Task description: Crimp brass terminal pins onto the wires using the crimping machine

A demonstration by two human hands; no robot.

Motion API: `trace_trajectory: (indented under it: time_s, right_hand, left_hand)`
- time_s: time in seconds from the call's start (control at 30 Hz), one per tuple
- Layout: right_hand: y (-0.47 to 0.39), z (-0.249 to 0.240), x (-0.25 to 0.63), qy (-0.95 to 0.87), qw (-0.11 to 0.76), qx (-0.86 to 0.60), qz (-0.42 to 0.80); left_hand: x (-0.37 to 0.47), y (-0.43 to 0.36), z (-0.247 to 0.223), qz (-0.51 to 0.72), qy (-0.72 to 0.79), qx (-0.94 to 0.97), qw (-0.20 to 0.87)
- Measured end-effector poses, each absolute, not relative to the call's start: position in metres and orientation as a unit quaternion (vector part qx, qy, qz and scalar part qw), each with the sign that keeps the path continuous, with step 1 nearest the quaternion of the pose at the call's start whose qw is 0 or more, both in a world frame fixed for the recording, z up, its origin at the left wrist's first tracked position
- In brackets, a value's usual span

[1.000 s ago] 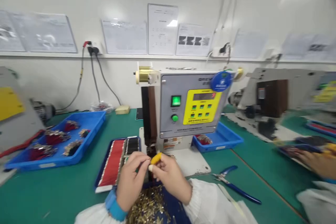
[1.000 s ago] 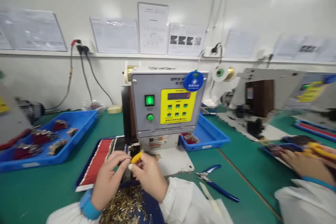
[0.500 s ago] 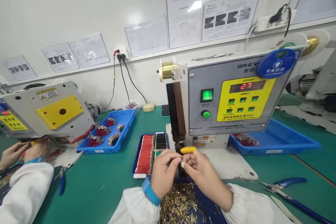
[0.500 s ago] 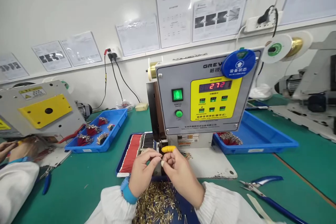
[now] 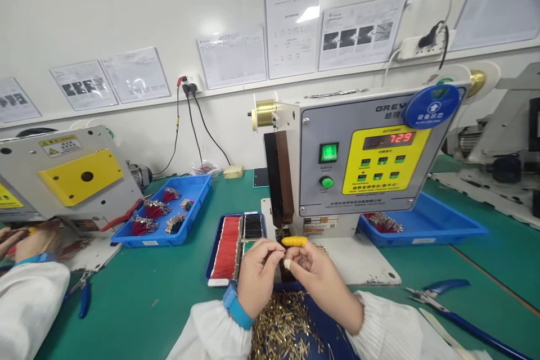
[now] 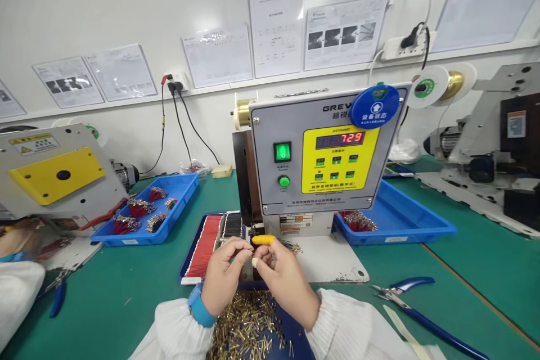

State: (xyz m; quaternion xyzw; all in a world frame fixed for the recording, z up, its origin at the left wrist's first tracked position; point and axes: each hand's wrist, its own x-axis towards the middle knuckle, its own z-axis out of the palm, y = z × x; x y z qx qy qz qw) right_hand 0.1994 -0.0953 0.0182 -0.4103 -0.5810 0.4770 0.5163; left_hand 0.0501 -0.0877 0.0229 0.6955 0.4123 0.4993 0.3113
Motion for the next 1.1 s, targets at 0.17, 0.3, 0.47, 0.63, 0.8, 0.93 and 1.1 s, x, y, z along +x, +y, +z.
trace_trajectory:
  time_s: [0.17,0.3,0.47,0.63,0.8,0.93,1.1]
  right_hand:
    - [-0.096,0.014,0.196,-0.608,0.506,-0.428,0.438]
    - [-0.097,0.013,0.197,-0.625,0.494,-0.435,0.42]
    - [-0.096,0.016,0.2,-0.617,0.503,-0.425,0.432]
    - [-0.096,0.017,0.195,-0.591,0.521,-0.429,0.443]
    - [-0.118,0.024,0.214,-0.638,0.419,-0.519,0.384]
    - [-0.143,0.042,0.272,-0.718,0.261,-0.606,0.22]
    - [-0.156,0.015,0.39,-0.688,0.157,-0.707,0.045]
  left_hand:
    - [0.051,-0.089,0.022,0.507,0.428,0.682,0.307]
    - [0.051,-0.088,0.023,0.504,0.429,0.678,0.319]
    - [0.05,-0.086,0.024,0.493,0.424,0.687,0.324]
    - [0.046,-0.084,0.02,0.492,0.433,0.691,0.305]
    - [0.042,-0.079,0.016,0.517,0.447,0.673,0.284]
    - [0.043,-0.082,0.016,0.518,0.437,0.677,0.289]
    - [0.046,-0.085,0.019,0.528,0.42,0.675,0.299]
